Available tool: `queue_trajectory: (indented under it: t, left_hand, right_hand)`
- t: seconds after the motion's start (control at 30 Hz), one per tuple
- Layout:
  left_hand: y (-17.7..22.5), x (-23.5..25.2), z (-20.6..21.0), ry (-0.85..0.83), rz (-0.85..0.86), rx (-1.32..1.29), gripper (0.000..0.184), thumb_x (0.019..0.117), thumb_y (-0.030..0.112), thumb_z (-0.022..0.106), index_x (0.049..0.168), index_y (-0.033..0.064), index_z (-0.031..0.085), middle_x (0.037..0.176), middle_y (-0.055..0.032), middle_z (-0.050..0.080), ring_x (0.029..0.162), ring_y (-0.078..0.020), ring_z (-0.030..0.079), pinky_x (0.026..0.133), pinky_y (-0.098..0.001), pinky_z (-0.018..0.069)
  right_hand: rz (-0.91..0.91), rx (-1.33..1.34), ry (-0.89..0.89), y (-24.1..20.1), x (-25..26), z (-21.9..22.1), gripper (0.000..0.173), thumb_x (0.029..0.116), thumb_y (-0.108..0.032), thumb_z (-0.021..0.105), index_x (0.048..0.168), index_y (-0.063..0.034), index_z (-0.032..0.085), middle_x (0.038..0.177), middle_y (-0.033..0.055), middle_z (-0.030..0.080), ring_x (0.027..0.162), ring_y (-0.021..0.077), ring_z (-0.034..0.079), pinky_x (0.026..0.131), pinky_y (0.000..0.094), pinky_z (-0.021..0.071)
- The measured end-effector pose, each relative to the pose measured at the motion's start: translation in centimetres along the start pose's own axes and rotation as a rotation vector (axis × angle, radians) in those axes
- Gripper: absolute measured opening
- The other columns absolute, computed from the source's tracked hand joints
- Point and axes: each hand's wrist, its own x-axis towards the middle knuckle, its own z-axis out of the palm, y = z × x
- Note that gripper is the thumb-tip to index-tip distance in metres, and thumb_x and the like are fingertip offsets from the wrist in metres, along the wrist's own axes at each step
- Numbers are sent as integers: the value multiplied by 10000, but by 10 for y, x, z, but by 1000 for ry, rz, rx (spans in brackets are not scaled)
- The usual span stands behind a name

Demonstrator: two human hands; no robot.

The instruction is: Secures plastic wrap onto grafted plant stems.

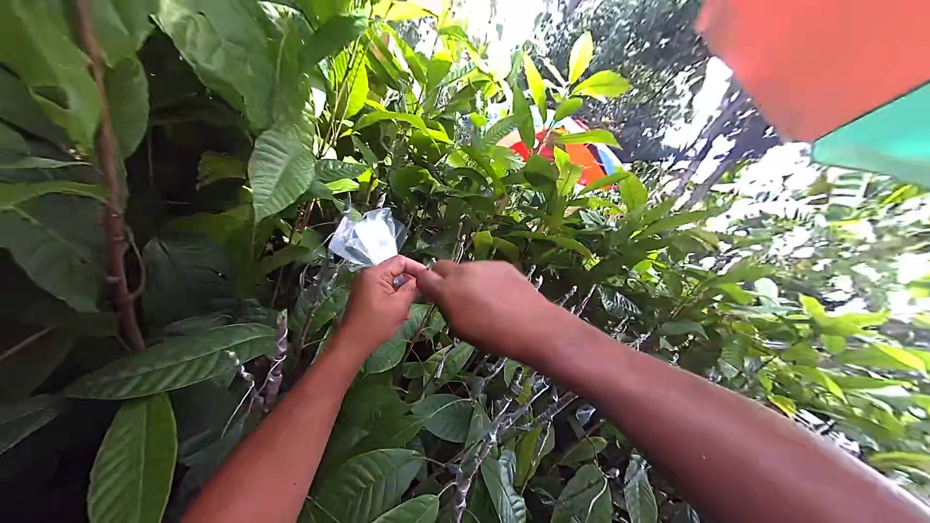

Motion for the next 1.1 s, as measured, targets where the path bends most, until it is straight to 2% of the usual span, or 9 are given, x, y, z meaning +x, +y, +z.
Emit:
queue_trajectory:
  t: [0.13, 0.33, 0.43, 0.5, 0.57, 0.7, 0.83, 0.93, 1.1]
  left_hand:
    - [-3, -3, 6, -36, -27, -189, 38, 958, 72, 687, 982, 50, 707, 844, -5, 698, 550, -45, 569, 521, -202, 518]
    - [2, -1, 3, 118, -93, -169, 69, 990, 122, 670, 985, 56, 689, 806, -7, 685, 516, -35, 518, 485, -185, 450]
    - [-8, -7, 13, 18, 41, -99, 100, 935, 76, 696, 1029, 84, 664, 787, 46, 665, 577, -17, 566, 545, -204, 507]
    - [-13, -9, 17, -22, 98, -149, 265, 922, 55, 722, 1173, 64, 637, 824, 26, 636, 591, -31, 537, 535, -194, 483]
    - [-16, -6, 14, -7, 122, -218, 466, 912, 45, 728, 1350, 81, 575, 837, 21, 650, 616, -43, 556, 550, -197, 487]
    - [-20, -6, 9, 99, 170, -299, 167, 919, 13, 712, 1082, 44, 727, 928, 23, 712, 606, 3, 555, 535, -159, 475]
    - [-15, -6, 15, 166, 164, -214, 120, 935, 38, 704, 1055, 39, 703, 956, 2, 701, 597, -10, 559, 531, -173, 492]
    - [-9, -4, 14, 0, -33, -312, 75, 989, 81, 647, 1057, 64, 674, 870, 9, 648, 566, -23, 495, 517, -167, 435]
    - [-6, 0, -2, 15, -120, -428, 62, 987, 55, 638, 972, 40, 697, 805, -13, 663, 533, -21, 485, 492, -151, 420]
  right_hand:
    - [58, 143, 16, 45, 22, 7, 222, 1048, -228, 558, 1070, -95, 735, 1040, 132, 715, 982, 347, 697, 822, 609, 552]
    - [-238, 180, -304, -44, -20, 8, 180, 1034, -68, 503, 1109, 2, 651, 1021, 204, 671, 916, 413, 681, 705, 591, 532]
    - [-72, 216, -60, -10, 4, -19, 185, 1018, -91, 566, 1131, -63, 710, 1063, 161, 696, 975, 361, 691, 796, 584, 556]
    - [129, 402, 132, 30, 22, -12, 175, 994, -192, 641, 1035, -68, 758, 991, 109, 678, 910, 263, 671, 796, 504, 559]
    - [331, 828, 40, 49, 26, 7, 178, 985, -214, 681, 1001, -44, 733, 815, 29, 634, 668, 111, 557, 608, 315, 481]
    - [414, 1350, -200, 36, 11, 28, 164, 1064, -167, 540, 1008, -49, 639, 801, 5, 628, 620, 43, 573, 544, 181, 471]
    - [342, 1089, -77, 29, 10, 29, 145, 976, -85, 664, 1102, -13, 655, 898, 71, 667, 779, 132, 636, 736, 334, 544]
    - [525, 971, 115, 31, 20, 34, 118, 968, -124, 670, 1047, -36, 665, 875, 86, 665, 747, 178, 640, 713, 400, 546]
    - [-46, 259, 397, 25, 4, 48, 146, 941, -167, 721, 1022, -47, 708, 944, 119, 664, 813, 284, 671, 685, 497, 546]
